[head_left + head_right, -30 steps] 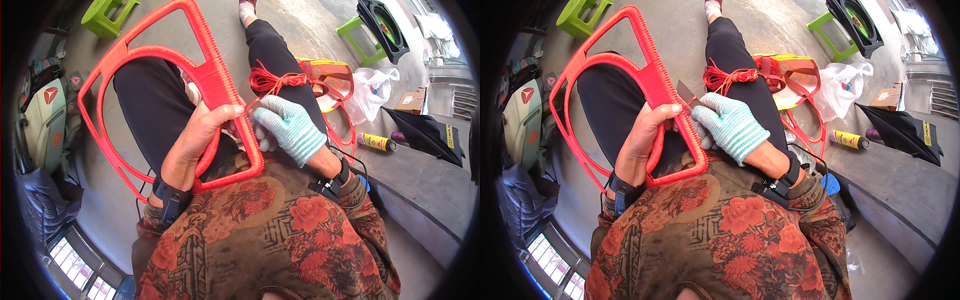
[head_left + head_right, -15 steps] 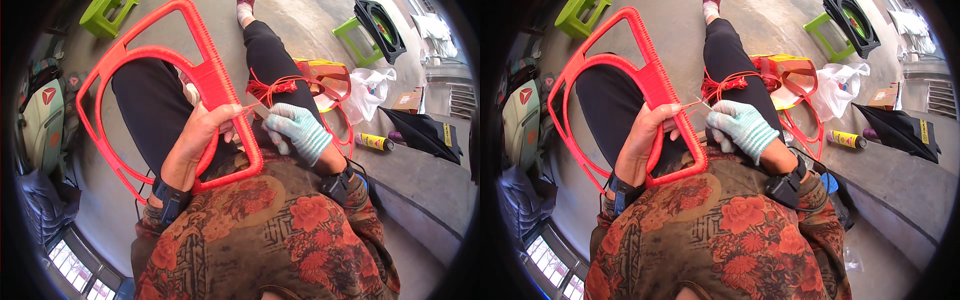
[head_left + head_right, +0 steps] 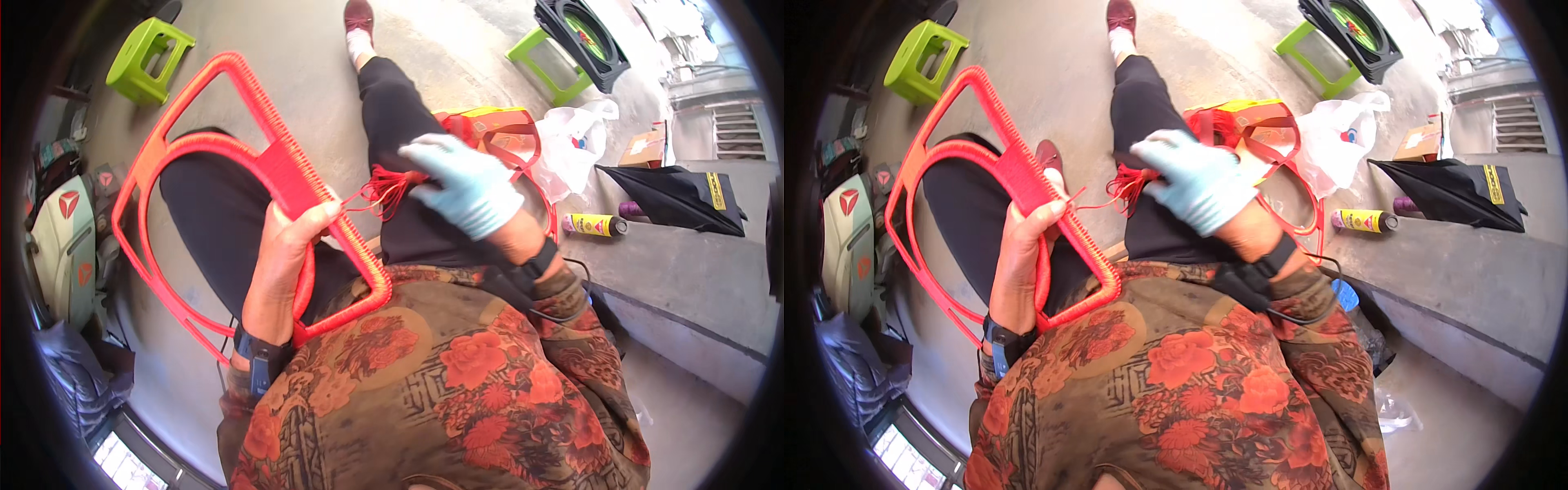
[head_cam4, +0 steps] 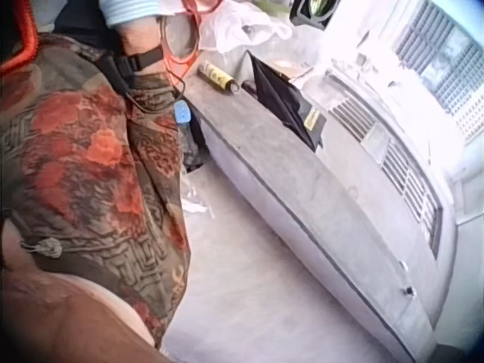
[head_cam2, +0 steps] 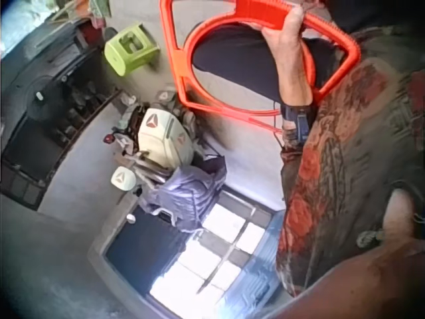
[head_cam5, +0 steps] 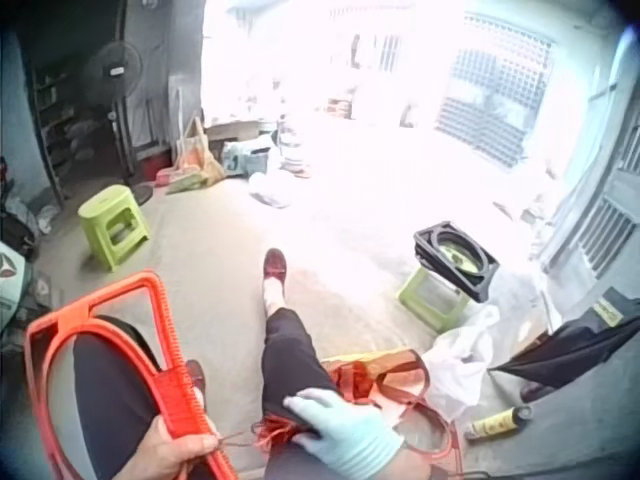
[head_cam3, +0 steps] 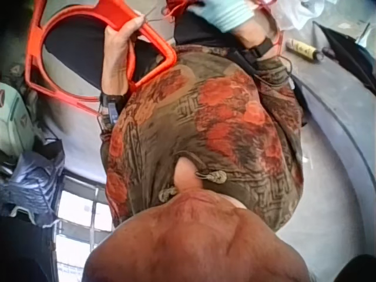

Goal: The person is weaving a red string around the edges of a red plastic chair frame for furniture assembly.

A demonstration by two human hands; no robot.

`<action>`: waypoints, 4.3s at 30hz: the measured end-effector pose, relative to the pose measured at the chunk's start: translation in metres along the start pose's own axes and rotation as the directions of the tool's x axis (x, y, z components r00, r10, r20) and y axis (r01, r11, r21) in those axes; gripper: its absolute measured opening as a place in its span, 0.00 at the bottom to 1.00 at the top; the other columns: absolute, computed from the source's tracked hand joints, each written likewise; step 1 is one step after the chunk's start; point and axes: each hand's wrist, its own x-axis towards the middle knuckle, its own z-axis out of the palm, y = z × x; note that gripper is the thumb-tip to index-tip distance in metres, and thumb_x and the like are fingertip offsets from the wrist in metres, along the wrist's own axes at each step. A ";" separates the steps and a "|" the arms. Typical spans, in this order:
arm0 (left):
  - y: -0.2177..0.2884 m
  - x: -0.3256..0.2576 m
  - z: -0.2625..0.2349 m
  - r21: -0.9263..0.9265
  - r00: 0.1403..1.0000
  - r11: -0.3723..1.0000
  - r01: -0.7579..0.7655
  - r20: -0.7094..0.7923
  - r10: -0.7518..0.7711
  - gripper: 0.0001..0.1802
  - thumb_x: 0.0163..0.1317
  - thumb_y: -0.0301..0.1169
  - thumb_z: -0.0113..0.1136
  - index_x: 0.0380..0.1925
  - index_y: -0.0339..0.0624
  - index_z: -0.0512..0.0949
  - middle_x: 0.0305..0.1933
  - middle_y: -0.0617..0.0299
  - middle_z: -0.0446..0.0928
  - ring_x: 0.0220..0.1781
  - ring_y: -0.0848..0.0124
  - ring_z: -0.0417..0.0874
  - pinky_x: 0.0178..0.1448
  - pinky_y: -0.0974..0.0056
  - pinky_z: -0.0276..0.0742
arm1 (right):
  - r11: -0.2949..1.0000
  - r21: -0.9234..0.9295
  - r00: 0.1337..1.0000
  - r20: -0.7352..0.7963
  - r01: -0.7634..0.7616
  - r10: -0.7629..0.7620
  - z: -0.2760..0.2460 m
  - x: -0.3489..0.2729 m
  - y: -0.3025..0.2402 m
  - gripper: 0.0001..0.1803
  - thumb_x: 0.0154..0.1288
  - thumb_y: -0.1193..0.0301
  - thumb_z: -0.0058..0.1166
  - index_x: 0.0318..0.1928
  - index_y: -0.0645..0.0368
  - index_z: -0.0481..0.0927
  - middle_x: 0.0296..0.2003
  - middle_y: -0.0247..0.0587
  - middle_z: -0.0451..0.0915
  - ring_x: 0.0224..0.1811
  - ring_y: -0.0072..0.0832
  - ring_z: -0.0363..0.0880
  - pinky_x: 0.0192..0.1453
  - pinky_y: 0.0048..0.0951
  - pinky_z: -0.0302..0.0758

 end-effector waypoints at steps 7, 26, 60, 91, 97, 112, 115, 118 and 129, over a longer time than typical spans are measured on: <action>0.007 0.000 0.002 -0.075 0.996 0.996 -0.039 -0.089 0.032 0.12 0.59 0.33 0.66 0.38 0.41 0.76 0.35 0.66 0.75 0.37 0.76 0.78 0.44 0.70 0.74 | 0.915 0.181 0.918 -0.099 -0.362 0.383 -0.014 -0.010 0.005 0.14 0.61 0.60 0.68 0.42 0.52 0.84 0.32 0.39 0.83 0.28 0.32 0.82 0.34 0.34 0.79; 0.003 0.002 -0.006 -0.009 0.991 0.999 -0.042 -0.128 0.041 0.10 0.61 0.28 0.71 0.39 0.39 0.80 0.34 0.66 0.81 0.36 0.76 0.82 0.41 0.70 0.79 | 0.362 0.637 0.418 -0.069 -0.681 0.906 0.007 -0.068 0.109 0.17 0.68 0.65 0.62 0.53 0.61 0.80 0.30 0.36 0.82 0.22 0.21 0.80 0.24 0.24 0.76; 0.089 -0.022 0.047 0.790 0.804 0.252 -0.559 0.442 0.398 0.27 0.43 0.18 0.71 0.48 0.35 0.78 0.55 0.50 0.79 0.56 0.57 0.81 0.62 0.57 0.76 | -0.104 0.927 0.804 0.364 -0.359 0.471 -0.074 -0.024 0.012 0.30 0.73 0.52 0.57 0.61 0.64 0.73 0.50 0.48 0.84 0.35 0.27 0.87 0.34 0.26 0.83; 0.002 0.039 0.017 0.692 0.926 0.649 -0.318 0.373 0.057 0.04 0.62 0.20 0.62 0.37 0.32 0.80 0.26 0.64 0.77 0.29 0.78 0.76 0.36 0.70 0.72 | 0.018 0.967 -0.205 -0.072 -0.254 0.976 -0.088 -0.290 0.124 0.14 0.74 0.59 0.57 0.47 0.54 0.72 0.41 0.43 0.81 0.27 0.30 0.78 0.27 0.32 0.74; 0.004 0.035 0.016 0.717 0.922 0.610 -0.337 0.382 0.060 0.05 0.61 0.20 0.62 0.37 0.32 0.79 0.25 0.64 0.76 0.28 0.78 0.75 0.35 0.70 0.71 | -0.088 0.924 -0.073 0.066 -0.372 0.995 -0.065 -0.327 0.157 0.15 0.72 0.64 0.59 0.54 0.55 0.77 0.48 0.43 0.83 0.46 0.38 0.85 0.50 0.40 0.83; 0.000 0.035 0.015 0.762 0.921 0.545 -0.350 0.386 0.052 0.05 0.60 0.20 0.63 0.37 0.32 0.79 0.24 0.61 0.76 0.27 0.75 0.76 0.35 0.68 0.73 | -0.453 0.870 -0.116 0.438 -0.193 0.891 -0.004 -0.287 0.108 0.14 0.74 0.62 0.58 0.53 0.55 0.77 0.51 0.45 0.83 0.50 0.38 0.86 0.43 0.37 0.84; 0.001 0.034 0.016 0.768 0.918 0.536 -0.350 0.395 0.033 0.05 0.60 0.20 0.62 0.37 0.31 0.79 0.24 0.61 0.76 0.27 0.75 0.76 0.35 0.68 0.73 | -0.327 0.937 0.017 0.331 -0.120 0.943 0.006 -0.277 0.103 0.16 0.73 0.61 0.59 0.53 0.55 0.76 0.48 0.47 0.83 0.49 0.39 0.86 0.41 0.32 0.83; 0.003 0.033 0.017 0.775 0.915 0.524 -0.352 0.402 0.021 0.05 0.60 0.20 0.62 0.36 0.31 0.79 0.23 0.59 0.76 0.26 0.74 0.77 0.34 0.67 0.73 | -0.258 0.966 0.062 0.256 0.029 0.965 0.030 -0.271 0.105 0.15 0.74 0.61 0.59 0.53 0.56 0.75 0.49 0.49 0.83 0.47 0.40 0.86 0.38 0.28 0.81; 0.013 0.027 0.013 0.780 0.927 0.526 -0.339 0.371 0.046 0.06 0.59 0.21 0.63 0.36 0.31 0.80 0.23 0.58 0.77 0.26 0.73 0.78 0.33 0.67 0.74 | 0.024 0.601 0.031 0.000 -0.799 1.000 -0.088 -0.235 0.179 0.16 0.69 0.56 0.59 0.34 0.55 0.79 0.23 0.35 0.80 0.19 0.24 0.76 0.23 0.28 0.73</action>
